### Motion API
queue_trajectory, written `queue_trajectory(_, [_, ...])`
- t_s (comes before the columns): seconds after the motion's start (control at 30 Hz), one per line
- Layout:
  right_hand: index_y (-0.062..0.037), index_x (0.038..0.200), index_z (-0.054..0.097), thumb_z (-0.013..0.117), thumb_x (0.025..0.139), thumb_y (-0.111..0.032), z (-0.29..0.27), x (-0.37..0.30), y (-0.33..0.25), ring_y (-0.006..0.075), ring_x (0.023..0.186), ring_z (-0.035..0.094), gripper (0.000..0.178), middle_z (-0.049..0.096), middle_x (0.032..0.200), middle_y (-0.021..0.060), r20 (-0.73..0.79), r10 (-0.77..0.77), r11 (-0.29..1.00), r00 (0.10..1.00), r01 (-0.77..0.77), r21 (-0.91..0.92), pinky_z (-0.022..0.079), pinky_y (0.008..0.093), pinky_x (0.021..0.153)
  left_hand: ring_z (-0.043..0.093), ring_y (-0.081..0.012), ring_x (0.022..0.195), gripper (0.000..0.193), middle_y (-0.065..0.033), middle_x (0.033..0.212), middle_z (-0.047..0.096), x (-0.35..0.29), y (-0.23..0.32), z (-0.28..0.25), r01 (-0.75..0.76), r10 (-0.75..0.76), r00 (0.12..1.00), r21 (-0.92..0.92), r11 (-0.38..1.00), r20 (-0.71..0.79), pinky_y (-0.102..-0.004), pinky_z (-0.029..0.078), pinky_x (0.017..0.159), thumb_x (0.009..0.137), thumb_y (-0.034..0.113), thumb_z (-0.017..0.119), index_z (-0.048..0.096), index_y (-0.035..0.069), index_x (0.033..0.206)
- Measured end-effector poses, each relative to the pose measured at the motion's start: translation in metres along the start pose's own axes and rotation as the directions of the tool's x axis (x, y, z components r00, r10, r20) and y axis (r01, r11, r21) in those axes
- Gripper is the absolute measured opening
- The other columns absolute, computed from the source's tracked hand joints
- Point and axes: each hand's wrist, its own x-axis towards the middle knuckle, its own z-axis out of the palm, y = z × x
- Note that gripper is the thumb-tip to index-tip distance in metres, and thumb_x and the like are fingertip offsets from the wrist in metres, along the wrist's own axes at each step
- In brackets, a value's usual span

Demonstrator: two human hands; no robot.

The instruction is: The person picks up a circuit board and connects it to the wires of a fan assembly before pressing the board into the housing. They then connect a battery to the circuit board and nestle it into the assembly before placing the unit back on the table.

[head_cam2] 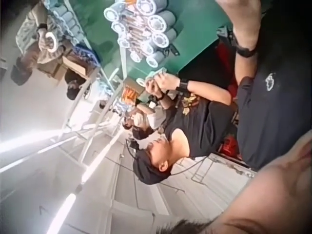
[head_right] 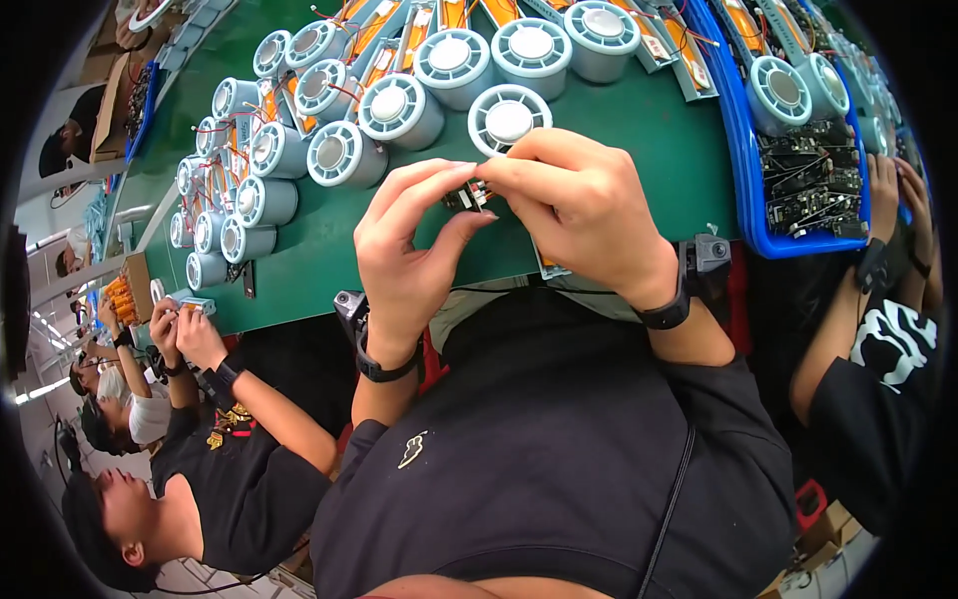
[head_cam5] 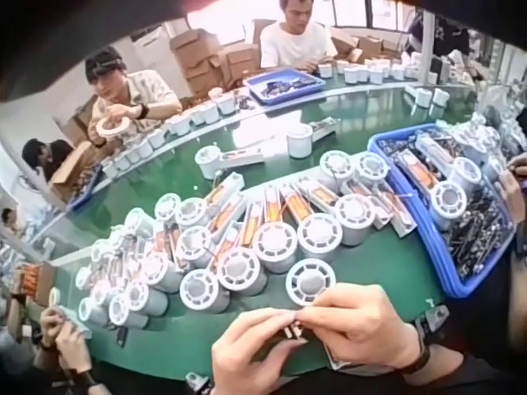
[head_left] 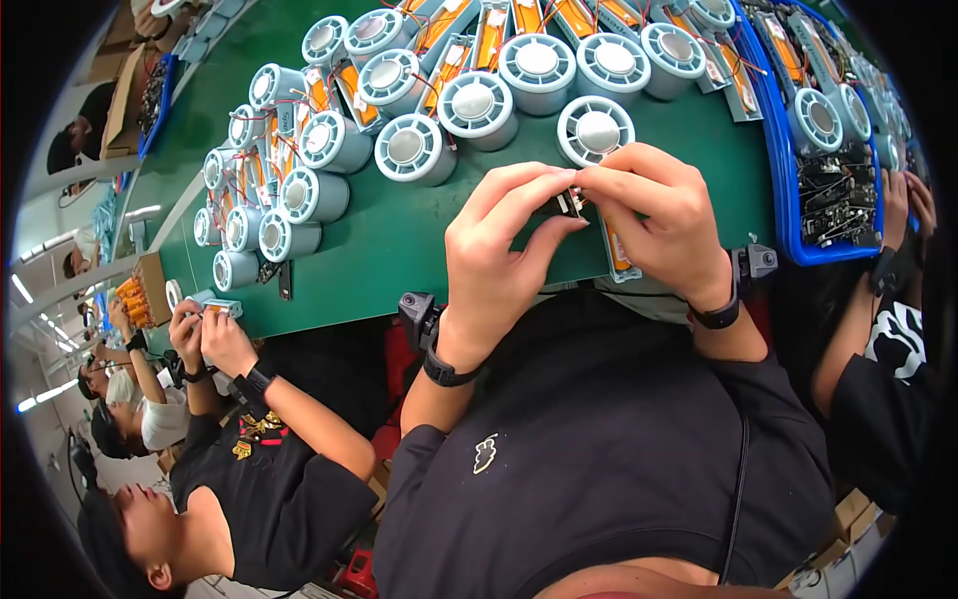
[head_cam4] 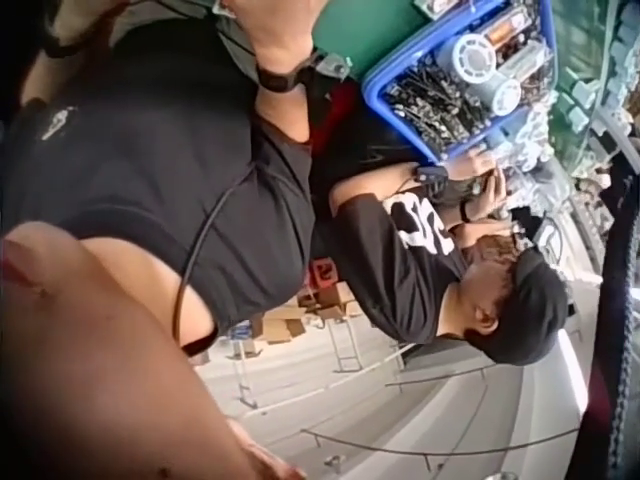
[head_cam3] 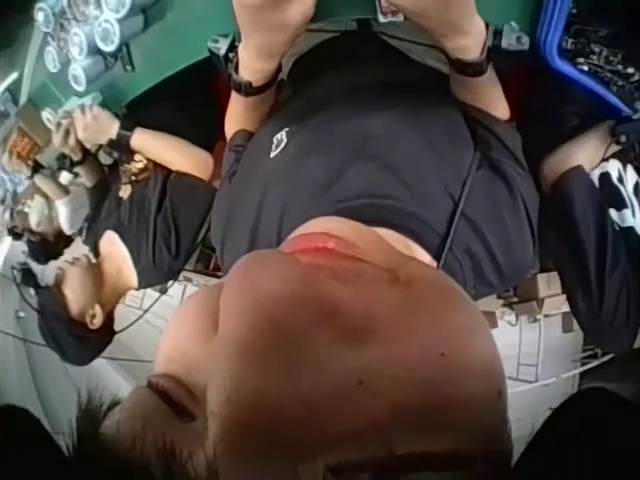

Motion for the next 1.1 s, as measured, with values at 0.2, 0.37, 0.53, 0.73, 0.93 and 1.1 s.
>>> queue_trajectory(0.2, [0.0002,0.099,0.074,0.073,0.081,0.006,0.001,-0.001,0.005,0.0262,0.072,0.068,0.019,0.070,0.088,0.0118,0.025,-0.115,0.993,0.993,0.114,0.031,0.053,0.0324,0.061,0.071,-0.0233,0.097,0.045,-0.0131,0.111,0.071,-0.007,0.000,-0.002,0.017,-0.017,1.000,-0.011,1.000,-0.001,-0.0324,0.058,0.084,0.072,-0.011,0.081,0.073,0.000,0.114])
queue_trajectory(0.37, [0.0014,0.097,0.073,0.073,0.081,0.006,0.006,-0.007,0.011,0.0274,0.069,0.069,0.017,0.072,0.086,0.0133,-0.045,-0.141,0.982,0.989,0.145,0.120,0.053,0.0337,0.059,0.070,-0.0219,0.097,0.045,-0.0129,0.111,0.071,-0.008,-0.001,0.001,0.015,-0.015,1.000,-0.085,0.996,-0.002,-0.0322,0.057,0.084,0.071,-0.011,0.082,0.073,-0.001,0.114])
queue_trajectory(0.53, [0.0019,0.096,0.072,0.072,0.082,0.006,0.003,-0.008,0.008,0.0279,0.068,0.070,0.015,0.074,0.088,0.0152,0.025,-0.057,0.995,0.998,0.054,0.084,0.054,0.0328,0.060,0.070,-0.0210,0.096,0.046,-0.0128,0.111,0.071,-0.004,-0.004,0.004,-0.001,0.001,1.000,-0.097,0.995,-0.002,-0.0320,0.058,0.083,0.070,-0.011,0.083,0.074,-0.001,0.114])
queue_trajectory(0.73, [0.0011,0.099,0.073,0.071,0.081,0.006,-0.005,0.000,0.010,0.0290,0.072,0.072,0.018,0.074,0.091,0.0169,0.099,-0.131,0.991,0.986,0.132,-0.008,0.055,0.0340,0.064,0.071,-0.0225,0.094,0.050,-0.0124,0.107,0.072,0.003,-0.006,0.003,-0.010,0.009,1.000,-0.099,0.995,-0.012,-0.0330,0.058,0.084,0.068,-0.011,0.084,0.075,0.002,0.115])
queue_trajectory(0.93, [0.0020,0.110,0.075,0.067,0.083,0.006,-0.014,-0.014,0.007,0.0329,0.081,0.073,0.029,0.076,0.097,0.0197,0.136,-0.078,0.996,0.988,0.084,-0.039,0.057,0.0376,0.073,0.070,-0.0279,0.085,0.023,-0.0084,0.097,0.072,-0.005,-0.002,0.008,-0.263,0.268,0.951,0.052,0.963,-0.157,-0.0439,0.059,0.087,0.077,0.006,0.080,0.074,0.005,0.099])
queue_trajectory(1.1, [0.0075,0.115,0.072,0.064,0.090,0.005,-0.028,-0.036,0.017,0.0299,0.087,0.074,0.026,0.075,0.102,0.0215,0.142,-0.069,0.996,0.987,0.076,-0.046,0.055,0.0338,0.077,0.067,-0.0258,0.081,0.017,-0.0062,0.093,0.068,-0.003,-0.001,0.026,-0.356,0.399,0.882,0.200,0.913,-0.250,-0.0430,0.060,0.086,0.079,0.008,0.074,0.074,0.005,0.095])
